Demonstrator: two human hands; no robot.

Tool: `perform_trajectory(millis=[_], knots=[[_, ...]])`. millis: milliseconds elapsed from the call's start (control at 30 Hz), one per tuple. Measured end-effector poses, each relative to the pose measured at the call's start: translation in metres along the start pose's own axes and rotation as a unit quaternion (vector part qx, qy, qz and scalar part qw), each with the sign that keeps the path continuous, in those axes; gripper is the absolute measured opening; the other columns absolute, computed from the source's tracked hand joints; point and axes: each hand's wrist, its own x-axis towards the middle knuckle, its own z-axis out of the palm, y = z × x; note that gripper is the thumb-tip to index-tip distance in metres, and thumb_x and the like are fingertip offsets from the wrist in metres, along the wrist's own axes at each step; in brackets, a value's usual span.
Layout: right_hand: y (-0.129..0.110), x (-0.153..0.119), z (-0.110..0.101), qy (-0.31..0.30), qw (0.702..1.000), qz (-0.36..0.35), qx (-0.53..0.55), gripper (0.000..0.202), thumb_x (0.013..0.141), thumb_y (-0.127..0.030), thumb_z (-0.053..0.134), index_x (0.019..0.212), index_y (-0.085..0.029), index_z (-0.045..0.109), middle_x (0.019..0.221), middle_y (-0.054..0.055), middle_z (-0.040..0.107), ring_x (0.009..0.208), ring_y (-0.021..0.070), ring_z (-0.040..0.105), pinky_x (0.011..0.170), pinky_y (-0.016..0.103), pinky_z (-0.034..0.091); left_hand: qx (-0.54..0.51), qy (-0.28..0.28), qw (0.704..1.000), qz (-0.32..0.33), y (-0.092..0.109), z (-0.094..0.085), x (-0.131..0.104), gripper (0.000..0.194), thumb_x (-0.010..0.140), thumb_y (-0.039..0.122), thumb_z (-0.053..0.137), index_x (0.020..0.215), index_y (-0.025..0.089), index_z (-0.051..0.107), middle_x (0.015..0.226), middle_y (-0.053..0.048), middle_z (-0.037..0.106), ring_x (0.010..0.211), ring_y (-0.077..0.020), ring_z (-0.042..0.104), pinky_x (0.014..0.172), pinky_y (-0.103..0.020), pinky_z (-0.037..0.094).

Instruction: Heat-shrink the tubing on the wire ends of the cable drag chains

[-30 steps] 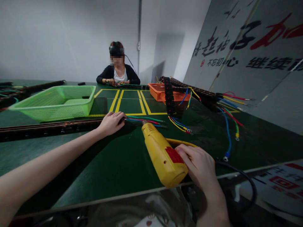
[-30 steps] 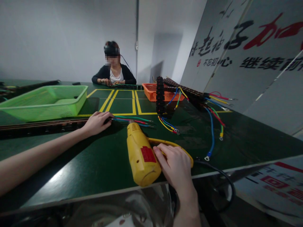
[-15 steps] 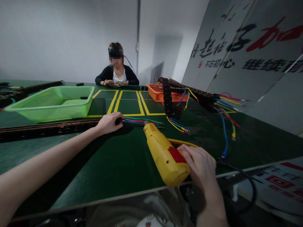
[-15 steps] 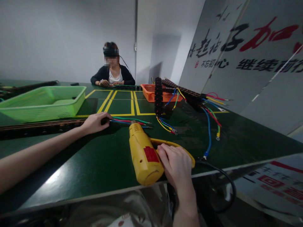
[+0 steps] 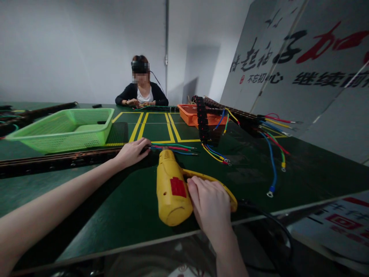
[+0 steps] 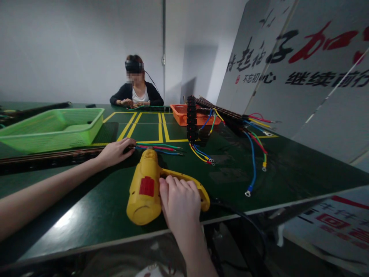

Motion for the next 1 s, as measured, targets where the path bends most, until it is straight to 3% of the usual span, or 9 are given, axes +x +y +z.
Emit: perform_trajectory(millis=[167, 367, 500, 600, 700, 833, 1000], knots=[[-0.026, 0.003, 0.008, -0.033, 0.999, 0.002, 0.018, 0.041, 0.101, -0.029, 0.027, 0.079, -0.020, 0.061, 0.075, 0.003, 0.069, 0.072, 0.0197, 0.062, 0.069, 0.034, 0.031, 0.042, -0.006, 0.999, 0.034, 0.003, -0.001, 0.001, 0.029, 0.096, 0.037, 0.029, 0.110, 0.022, 0.050, 0.115, -0.007, 0.060, 0.088, -0.0211, 0.063, 0.076, -0.033, 0.048], [-0.040, 0.007, 0.008, -0.063, 0.997, 0.006, 0.040, 0.042, 0.101, -0.033, 0.026, 0.083, -0.021, 0.061, 0.077, 0.002, 0.068, 0.076, 0.0201, 0.061, 0.071, 0.034, 0.032, 0.042, -0.004, 0.998, 0.042, 0.001, 0.002, 0.004, 0.022, 0.093, 0.032, 0.038, 0.109, 0.021, 0.048, 0.117, -0.008, 0.058, 0.093, -0.0216, 0.062, 0.078, -0.033, 0.048], [-0.041, 0.006, -0.002, -0.086, 0.990, -0.008, 0.115, 0.047, 0.099, -0.051, 0.026, 0.111, -0.021, 0.061, 0.104, 0.004, 0.068, 0.099, 0.0215, 0.059, 0.083, 0.033, 0.037, 0.084, -0.024, 0.994, 0.068, 0.003, -0.001, 0.009, 0.024, 0.089, 0.024, 0.040, 0.112, 0.018, 0.046, 0.115, -0.010, 0.058, 0.095, -0.0230, 0.061, 0.081, -0.034, 0.048], [-0.042, 0.007, -0.009, -0.141, 0.975, -0.038, 0.168, 0.078, 0.084, -0.074, 0.038, 0.138, -0.019, 0.044, 0.120, 0.009, 0.063, 0.109, 0.0265, 0.056, 0.094, 0.039, 0.038, 0.117, -0.041, 0.989, 0.086, 0.005, -0.003, 0.012, 0.025, 0.088, 0.022, 0.042, 0.112, 0.017, 0.047, 0.111, -0.011, 0.059, 0.096, -0.0243, 0.061, 0.079, -0.034, 0.048], [-0.045, 0.012, -0.011, -0.196, 0.968, -0.045, 0.153, 0.110, 0.065, -0.086, 0.049, 0.148, -0.017, 0.028, 0.121, 0.015, 0.062, 0.107, 0.0318, 0.057, 0.092, 0.046, 0.041, 0.128, -0.029, 0.987, 0.090, 0.004, -0.002, 0.013, 0.024, 0.089, 0.024, 0.043, 0.111, 0.018, 0.049, 0.110, -0.011, 0.060, 0.096, -0.0243, 0.061, 0.077, -0.034, 0.048], [-0.042, 0.017, -0.012, -0.215, 0.964, -0.034, 0.153, 0.112, 0.062, -0.086, 0.052, 0.149, -0.020, 0.024, 0.118, 0.014, 0.062, 0.105, 0.0315, 0.059, 0.091, 0.046, 0.043, 0.168, -0.012, 0.983, 0.076, 0.007, -0.001, 0.012, 0.022, 0.091, 0.025, 0.043, 0.110, 0.020, 0.052, 0.106, -0.009, 0.062, 0.092, -0.0246, 0.063, 0.070, -0.033, 0.046], [-0.023, 0.013, -0.018, -0.217, 0.964, -0.023, 0.152, 0.117, 0.055, -0.085, 0.061, 0.148, -0.024, 0.027, 0.117, 0.012, 0.063, 0.105, 0.0300, 0.060, 0.093, 0.044, 0.042, 0.205, -0.017, 0.978, 0.044, 0.023, -0.001, 0.026, 0.022, 0.090, 0.029, 0.047, 0.107, 0.019, 0.056, 0.100, -0.010, 0.065, 0.084, -0.0259, 0.066, 0.068, -0.035, 0.043]])
